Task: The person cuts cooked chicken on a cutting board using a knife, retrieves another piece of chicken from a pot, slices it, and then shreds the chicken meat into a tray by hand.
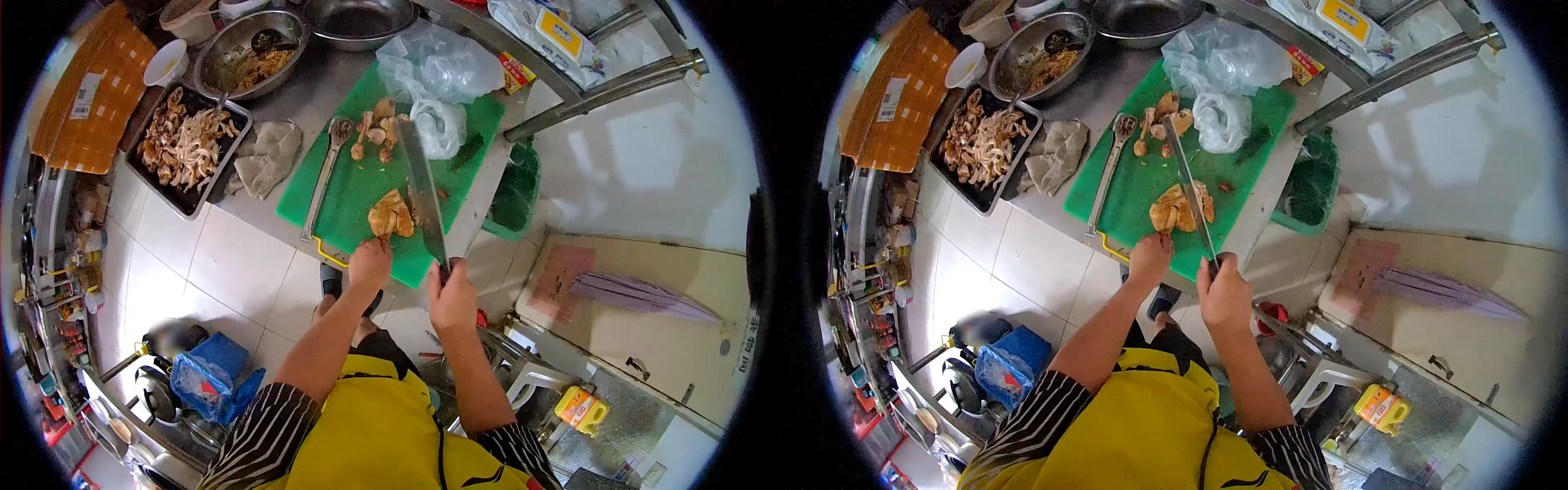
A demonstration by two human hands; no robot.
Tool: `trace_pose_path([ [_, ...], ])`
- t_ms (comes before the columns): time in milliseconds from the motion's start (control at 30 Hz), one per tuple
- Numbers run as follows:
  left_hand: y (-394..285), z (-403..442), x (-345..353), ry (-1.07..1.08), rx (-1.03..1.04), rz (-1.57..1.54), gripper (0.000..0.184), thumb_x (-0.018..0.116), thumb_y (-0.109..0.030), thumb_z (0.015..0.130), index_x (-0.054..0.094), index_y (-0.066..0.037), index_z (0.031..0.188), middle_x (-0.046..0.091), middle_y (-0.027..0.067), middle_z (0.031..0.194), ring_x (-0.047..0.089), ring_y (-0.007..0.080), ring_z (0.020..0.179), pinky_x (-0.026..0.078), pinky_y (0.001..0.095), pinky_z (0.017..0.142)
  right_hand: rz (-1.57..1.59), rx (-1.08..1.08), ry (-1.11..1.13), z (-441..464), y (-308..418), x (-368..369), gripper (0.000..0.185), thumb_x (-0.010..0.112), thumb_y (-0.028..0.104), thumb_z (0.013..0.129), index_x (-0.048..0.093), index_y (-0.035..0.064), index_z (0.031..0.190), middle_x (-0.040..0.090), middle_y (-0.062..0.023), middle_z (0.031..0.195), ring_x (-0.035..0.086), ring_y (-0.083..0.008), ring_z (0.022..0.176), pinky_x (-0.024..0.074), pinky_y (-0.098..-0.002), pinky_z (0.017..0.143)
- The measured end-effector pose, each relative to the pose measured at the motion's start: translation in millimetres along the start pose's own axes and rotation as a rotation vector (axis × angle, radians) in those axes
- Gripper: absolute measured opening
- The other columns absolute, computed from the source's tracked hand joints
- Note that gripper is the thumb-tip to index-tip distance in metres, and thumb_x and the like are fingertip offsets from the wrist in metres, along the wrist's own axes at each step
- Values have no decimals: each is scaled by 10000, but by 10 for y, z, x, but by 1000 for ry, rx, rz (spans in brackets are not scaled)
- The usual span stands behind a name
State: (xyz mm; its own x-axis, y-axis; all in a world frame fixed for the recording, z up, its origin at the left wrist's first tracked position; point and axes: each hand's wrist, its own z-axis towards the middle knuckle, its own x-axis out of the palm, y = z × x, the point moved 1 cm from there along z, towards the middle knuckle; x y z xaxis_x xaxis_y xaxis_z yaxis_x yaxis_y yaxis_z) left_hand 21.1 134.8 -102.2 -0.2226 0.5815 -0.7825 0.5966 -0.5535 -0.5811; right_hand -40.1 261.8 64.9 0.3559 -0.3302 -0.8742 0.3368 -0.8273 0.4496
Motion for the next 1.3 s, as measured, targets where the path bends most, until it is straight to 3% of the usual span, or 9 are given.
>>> trace_pose_path([
  [67, 3, -5, 7, 13, 4, 12, 337, 468, -275, 953, 624, -4, 827, 646, 221, 841, 653, 401, 758, 547, 488, 664, -149, 113, 208, 143, -304, 501, 320, 539, 313, 954, 469, 16, 1053, 659, -222, 755, 655, -409, 697, 522, -509, 624],
  [167, -24, 20, -66, 43, -54, -19, 280, 497, -253, 942, 595, -9, 847, 631, 218, 811, 641, 407, 758, 538, 496, 631, -182, 26, 169, 286, -250, 619, 329, 526, 323, 955, 456, 6, 1012, 656, -236, 755, 658, -421, 716, 532, -512, 653],
  [233, -33, 20, -79, 29, 35, 0, 296, 490, -268, 947, 593, -10, 844, 638, 237, 809, 643, 430, 758, 534, 514, 648, -151, 54, 177, 200, -280, 595, 336, 523, 333, 956, 451, 7, 1000, 652, -247, 762, 654, -432, 721, 530, -518, 662],
  [433, -143, 6, -182, 39, -127, -80, 247, 495, -221, 933, 577, -17, 822, 619, 196, 831, 637, 387, 754, 540, 496, 616, 21, 152, 179, 145, -382, 462, 352, 508, 354, 970, 453, 8, 1011, 637, -269, 772, 632, -465, 739, 499, -532, 660],
  [600, -7, 27, -47, 66, 35, 73, 186, 515, -174, 906, 593, -13, 856, 609, 169, 842, 639, 344, 757, 548, 450, 593, 278, 288, 165, 137, -518, 612, 341, 525, 325, 971, 463, -6, 1029, 636, -253, 775, 632, -455, 745, 481, -519, 642],
  [833, 2, -15, -81, 34, 295, 339, 155, 521, -151, 908, 601, -23, 875, 610, 140, 845, 649, 319, 766, 556, 417, 579, 170, 72, 49, -72, -191, 189, 305, 533, 294, 969, 471, 0, 1024, 641, -236, 762, 636, -445, 718, 492, -507, 614],
  [933, -14, 43, -56, 109, 68, 159, 147, 519, -143, 911, 601, -22, 892, 608, 134, 862, 653, 322, 774, 559, 414, 573, 9, 78, 150, -36, -184, 258, 309, 531, 299, 968, 467, 0, 1008, 640, -231, 743, 639, -444, 712, 495, -510, 608],
  [1100, -105, 27, -206, 110, 126, 207, 171, 501, -154, 918, 594, -13, 894, 608, 142, 864, 653, 320, 798, 564, 428, 583, -39, 84, 167, 65, -394, 463, 311, 533, 312, 965, 456, 13, 1003, 640, -225, 735, 636, -441, 690, 496, -518, 595],
  [1300, 36, 15, 7, 100, 67, 135, 199, 490, -171, 918, 593, -4, 890, 611, 148, 855, 649, 331, 801, 562, 436, 600, 168, 4, -1, -36, -29, -52, 308, 529, 307, 961, 447, 19, 1033, 642, -245, 729, 632, -453, 692, 505, -531, 612],
])
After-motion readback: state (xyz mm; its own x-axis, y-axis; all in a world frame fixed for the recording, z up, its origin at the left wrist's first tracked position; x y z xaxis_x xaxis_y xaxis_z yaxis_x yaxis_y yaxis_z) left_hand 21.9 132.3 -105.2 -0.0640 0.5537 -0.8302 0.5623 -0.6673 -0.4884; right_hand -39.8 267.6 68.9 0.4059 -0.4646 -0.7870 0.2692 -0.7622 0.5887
